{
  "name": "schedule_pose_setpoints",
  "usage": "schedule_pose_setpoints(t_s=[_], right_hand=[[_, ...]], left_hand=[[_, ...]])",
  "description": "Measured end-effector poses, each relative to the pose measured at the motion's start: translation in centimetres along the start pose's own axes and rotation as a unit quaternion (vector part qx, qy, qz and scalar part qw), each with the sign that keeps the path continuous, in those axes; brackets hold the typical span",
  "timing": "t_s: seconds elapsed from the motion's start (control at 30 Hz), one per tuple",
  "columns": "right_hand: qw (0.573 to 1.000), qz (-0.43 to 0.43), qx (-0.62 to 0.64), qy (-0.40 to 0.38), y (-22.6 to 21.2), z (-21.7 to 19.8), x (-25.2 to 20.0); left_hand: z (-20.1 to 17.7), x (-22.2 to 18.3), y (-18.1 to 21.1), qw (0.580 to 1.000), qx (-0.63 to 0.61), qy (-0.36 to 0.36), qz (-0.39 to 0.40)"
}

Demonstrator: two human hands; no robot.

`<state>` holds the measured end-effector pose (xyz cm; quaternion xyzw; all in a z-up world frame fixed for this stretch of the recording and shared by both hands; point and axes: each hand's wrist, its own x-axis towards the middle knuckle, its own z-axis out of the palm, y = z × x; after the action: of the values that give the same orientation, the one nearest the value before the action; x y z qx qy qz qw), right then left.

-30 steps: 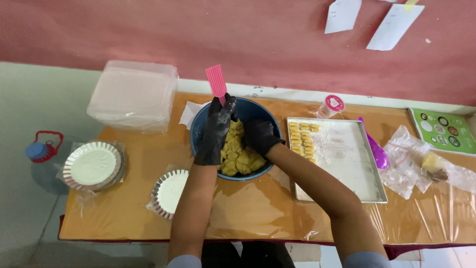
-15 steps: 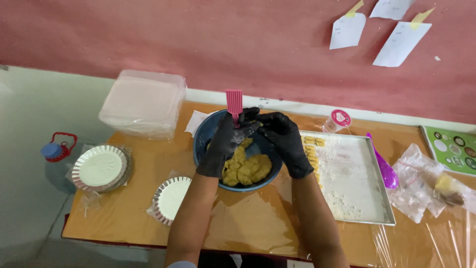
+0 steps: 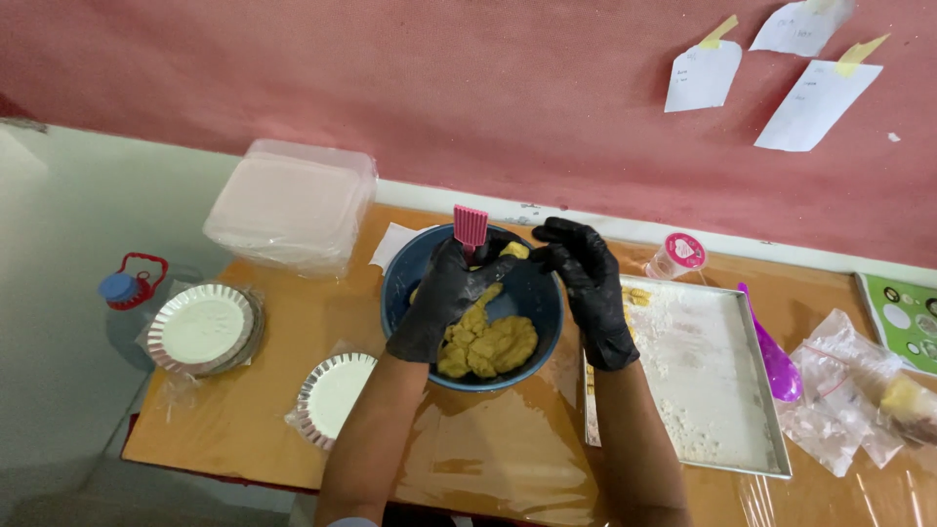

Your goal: Shaping small pieces of dough using a textured tool to create cookies or snacks.

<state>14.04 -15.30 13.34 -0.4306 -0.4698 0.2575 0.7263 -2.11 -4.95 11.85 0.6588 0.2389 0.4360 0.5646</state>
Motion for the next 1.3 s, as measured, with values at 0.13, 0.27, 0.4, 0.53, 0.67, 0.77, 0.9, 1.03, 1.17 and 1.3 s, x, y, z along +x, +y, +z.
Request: schedule_pose_setpoints(t_s=[0.13, 0.27, 0.4, 0.53, 0.67, 0.77, 0.9, 1.03, 1.17, 1.3], right_hand=[[1.0, -0.013, 0.004, 0.018, 0.6, -1.0, 0.0], [0.992, -0.031, -0.109, -0.054, 0.4, -0.5, -0.4], [0.984, -0.071, -0.15, -0.07, 0.0, 0.1, -0.5], [0.983, -0.066, -0.165, -0.045, 0.3, -0.1, -0.6], [0.982, -0.06, -0.176, -0.03, 1.2, -0.3, -0.8], [0.984, -0.057, -0.164, -0.029, 1.5, -0.2, -0.9], [0.992, -0.054, -0.114, -0.024, 1.2, 0.1, -1.1], [0.992, -0.029, -0.121, -0.001, 2.8, -0.9, -1.0], [0.992, -0.017, -0.114, 0.046, 3.2, -1.0, -0.8], [0.993, 0.014, -0.076, 0.093, 2.7, -1.0, -0.8]], left_hand=[[0.1, -0.3, -0.5, 1.0, 0.003, 0.008, 0.021], [0.2, -0.2, -1.4, 0.999, -0.029, 0.006, 0.024], [-0.5, 0.8, -6.5, 0.998, -0.039, 0.004, 0.052], [0.0, 0.2, -4.1, 0.997, -0.041, 0.005, 0.064], [0.8, -0.9, 1.5, 0.995, -0.026, 0.01, 0.094], [-0.2, 0.4, -5.0, 0.995, -0.025, 0.032, 0.09], [0.5, 0.1, -2.1, 0.992, -0.09, 0.049, 0.072], [-0.7, 0.6, -6.4, 0.993, -0.078, 0.065, 0.052], [-0.5, 0.4, -5.1, 0.99, -0.105, 0.082, 0.053], [0.6, -0.3, 0.7, 0.975, -0.178, 0.127, 0.037]])
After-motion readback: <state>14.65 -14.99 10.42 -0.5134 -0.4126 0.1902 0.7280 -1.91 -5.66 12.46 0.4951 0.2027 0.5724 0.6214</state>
